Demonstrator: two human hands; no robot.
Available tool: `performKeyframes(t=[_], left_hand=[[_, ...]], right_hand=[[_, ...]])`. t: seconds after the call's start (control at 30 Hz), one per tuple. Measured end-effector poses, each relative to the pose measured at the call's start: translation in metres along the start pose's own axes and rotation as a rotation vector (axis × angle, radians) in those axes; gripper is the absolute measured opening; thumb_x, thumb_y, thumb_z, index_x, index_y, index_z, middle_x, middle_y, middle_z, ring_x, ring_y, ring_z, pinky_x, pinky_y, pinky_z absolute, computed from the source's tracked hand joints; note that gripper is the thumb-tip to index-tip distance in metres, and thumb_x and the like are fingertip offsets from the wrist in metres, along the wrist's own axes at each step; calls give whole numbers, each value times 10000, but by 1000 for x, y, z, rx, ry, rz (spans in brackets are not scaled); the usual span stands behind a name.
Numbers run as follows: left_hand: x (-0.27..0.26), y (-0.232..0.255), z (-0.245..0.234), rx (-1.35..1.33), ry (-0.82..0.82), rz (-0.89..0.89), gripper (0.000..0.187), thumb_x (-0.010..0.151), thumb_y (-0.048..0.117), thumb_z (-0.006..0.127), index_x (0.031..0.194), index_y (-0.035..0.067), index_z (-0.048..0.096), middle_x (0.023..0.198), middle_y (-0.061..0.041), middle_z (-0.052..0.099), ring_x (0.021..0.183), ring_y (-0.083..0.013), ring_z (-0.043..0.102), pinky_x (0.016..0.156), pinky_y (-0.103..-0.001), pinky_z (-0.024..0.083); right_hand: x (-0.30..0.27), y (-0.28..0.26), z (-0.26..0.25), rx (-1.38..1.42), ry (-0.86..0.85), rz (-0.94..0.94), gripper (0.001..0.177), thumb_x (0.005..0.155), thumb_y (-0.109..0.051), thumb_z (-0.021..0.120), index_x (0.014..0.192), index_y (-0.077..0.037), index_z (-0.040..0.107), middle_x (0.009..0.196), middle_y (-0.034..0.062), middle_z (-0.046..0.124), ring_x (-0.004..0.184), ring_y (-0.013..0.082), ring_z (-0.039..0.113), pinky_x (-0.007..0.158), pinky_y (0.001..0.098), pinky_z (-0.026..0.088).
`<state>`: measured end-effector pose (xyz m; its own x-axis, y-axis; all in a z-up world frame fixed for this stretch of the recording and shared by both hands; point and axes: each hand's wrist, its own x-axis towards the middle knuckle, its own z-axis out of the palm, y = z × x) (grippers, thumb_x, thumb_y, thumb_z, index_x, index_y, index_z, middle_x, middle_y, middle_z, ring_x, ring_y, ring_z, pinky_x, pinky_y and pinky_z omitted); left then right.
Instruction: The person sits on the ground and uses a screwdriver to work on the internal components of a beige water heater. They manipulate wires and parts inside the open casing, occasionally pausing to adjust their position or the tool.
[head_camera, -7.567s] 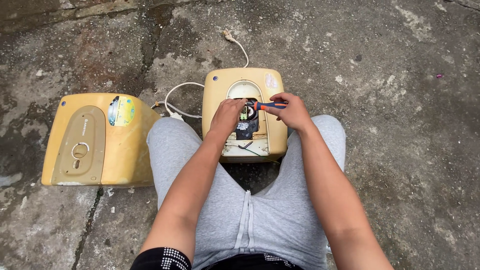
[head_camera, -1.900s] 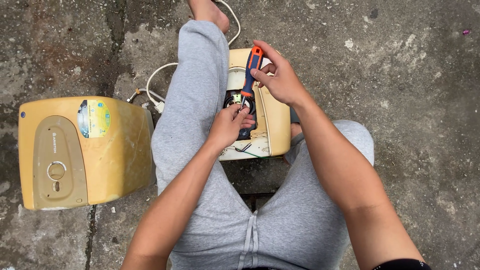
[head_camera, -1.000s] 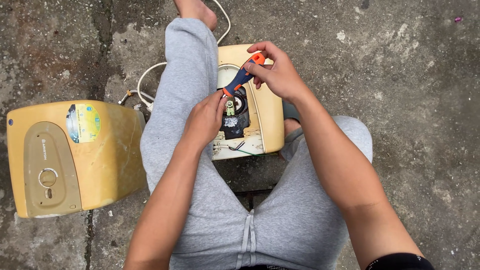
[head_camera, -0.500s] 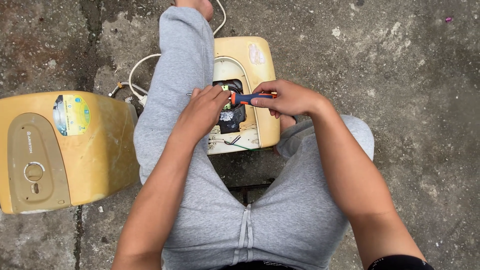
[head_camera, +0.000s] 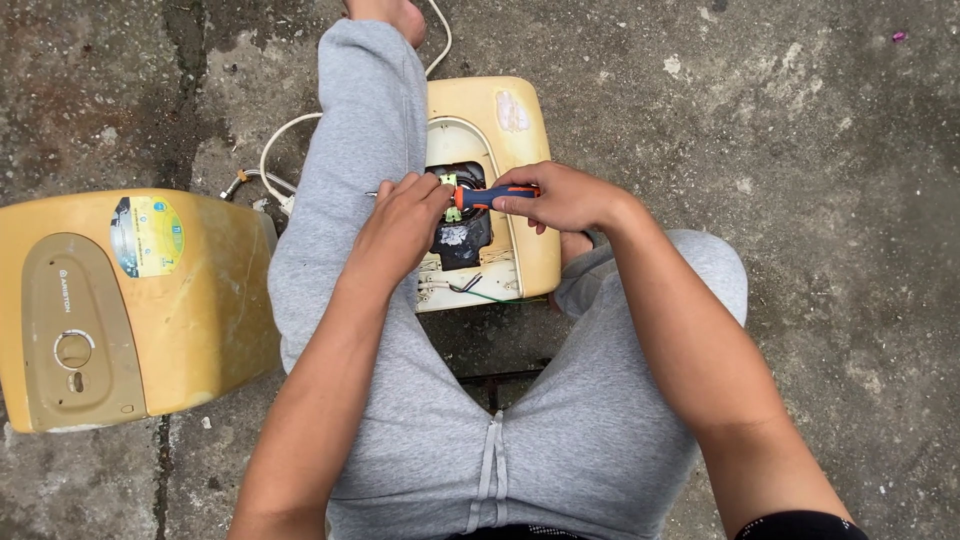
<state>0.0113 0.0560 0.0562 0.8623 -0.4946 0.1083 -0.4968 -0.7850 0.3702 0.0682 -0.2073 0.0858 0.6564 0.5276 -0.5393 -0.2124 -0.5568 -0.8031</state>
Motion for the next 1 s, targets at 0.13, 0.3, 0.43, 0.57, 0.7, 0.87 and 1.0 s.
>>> performKeyframes(t=[0.13, 0.3, 0.43, 0.57, 0.7, 0.87, 1.0], left_hand=[[0, 3, -2, 9, 4, -15, 128, 1081, 181, 524, 1129, 169, 643, 896, 16, 527, 958, -187, 552, 833, -318, 383], [-3, 5, -5, 5, 15, -30, 138, 1073, 164, 536, 1128, 160, 663, 882, 6, 548, 942, -190, 558, 822, -314, 381], [-5, 4, -3, -16, 16, -33, 148, 1077, 162, 536, 1154, 151, 661, 894, 9, 556, 948, -183, 566, 817, -303, 381], [-7, 6, -9, -25, 29, -35, 159, 1075, 169, 549, 1166, 141, 677, 886, -2, 573, 929, -190, 573, 804, -308, 387], [-9, 5, -13, -54, 26, -48, 185, 1077, 189, 560, 1194, 127, 689, 909, -21, 601, 923, -200, 578, 791, -313, 387], [-10, 3, -18, -44, 35, -48, 198, 1085, 198, 553, 1206, 117, 688, 926, -34, 619, 933, -210, 591, 791, -317, 395], [-10, 2, -15, -49, 44, -62, 195, 1089, 193, 565, 1201, 98, 694, 927, -43, 629, 935, -211, 606, 775, -317, 395]], right_hand=[[1, -3, 1, 5, 9, 6, 385, 955, -229, 693, 1278, -19, 695, 934, 239, 648, 670, 221, 665, 565, 290, 658], [1, -5, 3, -2, 17, 0, 408, 942, -222, 709, 1291, -11, 688, 968, 251, 656, 688, 226, 667, 581, 294, 658], [2, -1, 4, -2, 23, -4, 417, 938, -227, 714, 1293, -11, 687, 972, 258, 652, 694, 230, 673, 585, 301, 662], [5, 3, 6, -9, 36, -30, 440, 929, -240, 729, 1299, -6, 681, 1043, 266, 647, 690, 238, 677, 572, 302, 658], [8, 4, 10, -13, 44, -51, 446, 925, -240, 737, 1296, 1, 681, 1044, 258, 646, 680, 240, 681, 558, 297, 660], [13, 0, 11, -65, 60, -64, 433, 930, -254, 726, 1294, -23, 693, 1050, 249, 654, 697, 262, 705, 553, 308, 667], [26, 7, 13, -93, 48, -79, 439, 929, -261, 724, 1307, -39, 694, 1081, 262, 660, 711, 276, 710, 540, 303, 661]])
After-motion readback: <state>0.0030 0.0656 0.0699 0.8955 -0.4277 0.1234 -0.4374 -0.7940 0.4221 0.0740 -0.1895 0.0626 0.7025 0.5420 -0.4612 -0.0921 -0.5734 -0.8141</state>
